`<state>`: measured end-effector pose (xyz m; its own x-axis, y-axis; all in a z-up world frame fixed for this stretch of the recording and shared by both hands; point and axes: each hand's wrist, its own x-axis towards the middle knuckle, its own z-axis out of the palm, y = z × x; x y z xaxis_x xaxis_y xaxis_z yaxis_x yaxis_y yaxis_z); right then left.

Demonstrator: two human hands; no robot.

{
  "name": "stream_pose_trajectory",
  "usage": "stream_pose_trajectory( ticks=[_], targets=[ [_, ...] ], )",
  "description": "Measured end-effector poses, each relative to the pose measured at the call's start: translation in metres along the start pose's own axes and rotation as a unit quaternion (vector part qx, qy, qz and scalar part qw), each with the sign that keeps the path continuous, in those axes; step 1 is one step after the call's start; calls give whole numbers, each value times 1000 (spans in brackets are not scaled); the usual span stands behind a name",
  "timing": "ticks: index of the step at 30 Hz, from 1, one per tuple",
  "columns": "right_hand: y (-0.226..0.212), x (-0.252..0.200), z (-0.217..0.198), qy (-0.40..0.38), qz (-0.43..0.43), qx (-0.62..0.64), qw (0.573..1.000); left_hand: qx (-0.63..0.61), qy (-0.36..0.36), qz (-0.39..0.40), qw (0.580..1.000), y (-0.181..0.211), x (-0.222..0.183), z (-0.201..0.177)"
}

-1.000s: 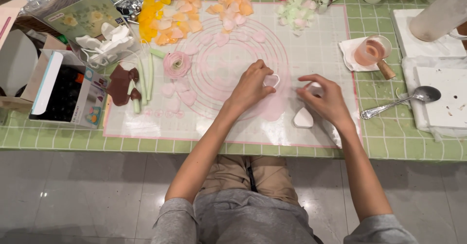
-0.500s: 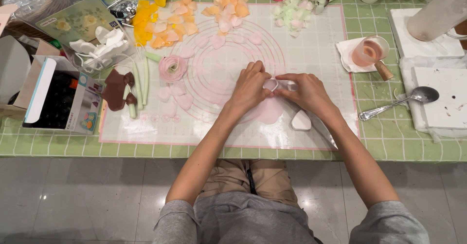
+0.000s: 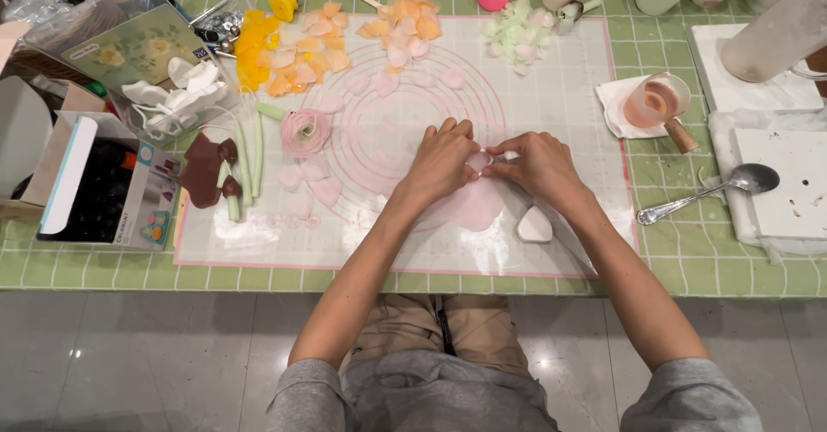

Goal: Molding small heart-shaped wax pieces using a silicone mold and pink wax sheets.

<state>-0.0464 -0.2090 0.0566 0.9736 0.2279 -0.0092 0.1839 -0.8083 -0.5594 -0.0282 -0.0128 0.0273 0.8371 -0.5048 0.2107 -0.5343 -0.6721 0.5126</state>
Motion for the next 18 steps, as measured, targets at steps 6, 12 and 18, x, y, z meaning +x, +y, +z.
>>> stream_pose_trajectory(
  ticks=[6, 12, 18],
  targets=[
    [-4, 13, -6, -41, -4, -50, 998, 84, -14, 3, 996, 8, 10, 1],
    [-2, 17, -5, -71, 17, -73, 995, 99, 0, 4, 995, 14, 7, 0],
    [-1, 16, -3, -63, 2, -78, 995, 83, 4, 0, 997, 15, 4, -4]
  ],
)
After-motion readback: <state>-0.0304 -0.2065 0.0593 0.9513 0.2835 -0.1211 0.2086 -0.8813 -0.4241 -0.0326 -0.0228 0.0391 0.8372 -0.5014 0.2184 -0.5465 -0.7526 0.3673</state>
